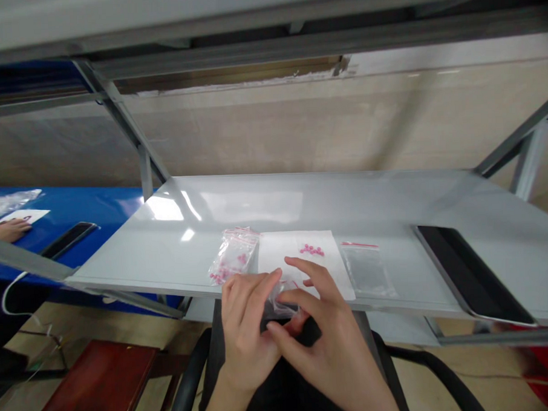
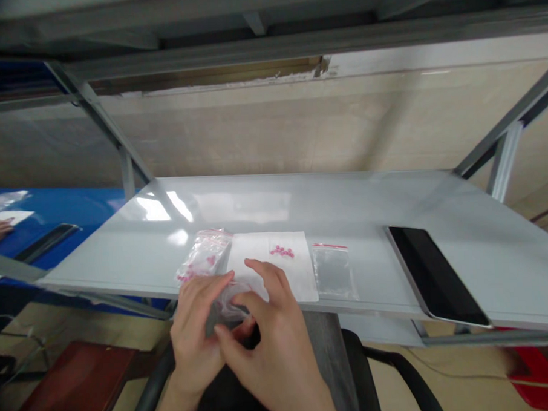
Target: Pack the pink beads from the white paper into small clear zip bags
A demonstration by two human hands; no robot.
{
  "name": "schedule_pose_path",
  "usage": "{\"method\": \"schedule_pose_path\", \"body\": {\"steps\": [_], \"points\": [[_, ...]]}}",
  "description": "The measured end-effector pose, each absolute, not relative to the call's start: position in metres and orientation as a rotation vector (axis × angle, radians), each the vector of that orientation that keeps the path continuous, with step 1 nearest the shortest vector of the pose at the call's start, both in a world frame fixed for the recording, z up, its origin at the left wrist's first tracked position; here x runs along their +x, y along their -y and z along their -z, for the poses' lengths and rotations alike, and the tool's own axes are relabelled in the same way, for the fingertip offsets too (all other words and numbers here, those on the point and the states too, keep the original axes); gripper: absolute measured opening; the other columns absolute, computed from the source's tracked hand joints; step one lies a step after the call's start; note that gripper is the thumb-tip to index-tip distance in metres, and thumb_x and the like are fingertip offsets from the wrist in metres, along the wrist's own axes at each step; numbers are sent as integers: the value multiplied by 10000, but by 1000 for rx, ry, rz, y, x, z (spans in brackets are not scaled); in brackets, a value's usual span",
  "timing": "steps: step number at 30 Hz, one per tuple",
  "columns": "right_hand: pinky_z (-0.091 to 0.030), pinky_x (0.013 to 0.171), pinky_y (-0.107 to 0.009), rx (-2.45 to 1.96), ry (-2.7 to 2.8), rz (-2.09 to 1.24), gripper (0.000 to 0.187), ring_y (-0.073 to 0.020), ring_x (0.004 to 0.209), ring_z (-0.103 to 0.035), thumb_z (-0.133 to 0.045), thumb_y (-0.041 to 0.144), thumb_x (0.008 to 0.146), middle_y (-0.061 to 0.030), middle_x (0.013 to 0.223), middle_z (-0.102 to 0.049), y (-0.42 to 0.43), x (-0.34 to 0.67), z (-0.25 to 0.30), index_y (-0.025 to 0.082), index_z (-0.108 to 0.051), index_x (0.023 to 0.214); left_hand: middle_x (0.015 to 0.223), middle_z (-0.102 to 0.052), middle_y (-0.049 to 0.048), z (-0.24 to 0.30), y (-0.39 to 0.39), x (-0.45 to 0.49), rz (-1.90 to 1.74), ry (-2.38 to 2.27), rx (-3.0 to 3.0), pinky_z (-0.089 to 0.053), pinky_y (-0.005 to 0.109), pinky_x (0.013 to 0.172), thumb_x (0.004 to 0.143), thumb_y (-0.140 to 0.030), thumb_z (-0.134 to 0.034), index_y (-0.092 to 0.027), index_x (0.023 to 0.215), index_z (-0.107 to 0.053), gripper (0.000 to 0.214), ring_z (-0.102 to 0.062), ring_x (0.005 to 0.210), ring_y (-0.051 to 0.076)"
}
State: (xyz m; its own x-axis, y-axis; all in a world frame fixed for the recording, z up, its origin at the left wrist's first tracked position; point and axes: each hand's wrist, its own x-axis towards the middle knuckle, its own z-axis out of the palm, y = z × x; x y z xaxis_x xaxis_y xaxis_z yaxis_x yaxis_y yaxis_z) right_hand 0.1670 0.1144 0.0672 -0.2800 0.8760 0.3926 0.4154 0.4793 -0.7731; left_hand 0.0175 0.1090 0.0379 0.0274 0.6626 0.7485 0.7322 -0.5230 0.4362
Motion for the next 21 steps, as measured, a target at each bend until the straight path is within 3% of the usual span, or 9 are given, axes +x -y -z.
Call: {"method": "schedule_pose_path", "body": {"steps": [5, 11, 14, 18, 21], "points": [[-461, 1072, -445, -1018, 1898, -877, 193, -277, 1306, -524, -589, 156, 919, -77, 1430, -550, -114, 170, -69, 236, -760, 883, 1059, -729, 56, -37, -111, 16, 1545, 1483, -2301, -453, 452, 985, 846, -200, -699, -237, 1230, -597, 399, -686, 958, 246], [-478, 1020, -392, -1002, 1843, -1014, 195, -274, 1322, -514, -613, 223, 937, -66, 1423, -550, -118, 173, -70, 250, -780, 839, 986, -717, 51, -39, -112, 17, 1597, 1538, -2401, -529, 365, 813, 826, -242, -737, -219, 1214, -615, 408, -678, 878, 215], [-455, 1045, -402, -992, 1791, -1052, 143, -273, 1285, -544, -653, 235, 912, -65, 1400, -569, -119, 175, -69, 250, -775, 839, 1024, -720, 58, -40, -111, 18, 1651, 1586, -2462, -539, 356, 807, 809, -225, -737, -229, 1216, -624, 422, -682, 907, 221], [-444, 1073, -406, -884, 1717, -1104, 147, -269, 1286, -550, -636, 312, 948, -59, 1437, -547, -120, 188, -68, 282, -769, 1003, 1063, -733, 37, -42, -110, 16, 1942, 1692, -2624, -528, 316, 823, 790, -207, -733, -257, 1185, -644, 407, -693, 929, 207], [-381, 1140, -435, -784, 1829, -1031, 221, -300, 1407, -428, -652, 348, 934, -55, 1503, -488, -124, 203, -69, 296, -730, 1134, 983, -726, 42, -41, -109, 14, 2405, 1743, -2823, -509, 286, 780, 842, -379, -733, -230, 1147, -681, 343, -673, 875, 195]]}}
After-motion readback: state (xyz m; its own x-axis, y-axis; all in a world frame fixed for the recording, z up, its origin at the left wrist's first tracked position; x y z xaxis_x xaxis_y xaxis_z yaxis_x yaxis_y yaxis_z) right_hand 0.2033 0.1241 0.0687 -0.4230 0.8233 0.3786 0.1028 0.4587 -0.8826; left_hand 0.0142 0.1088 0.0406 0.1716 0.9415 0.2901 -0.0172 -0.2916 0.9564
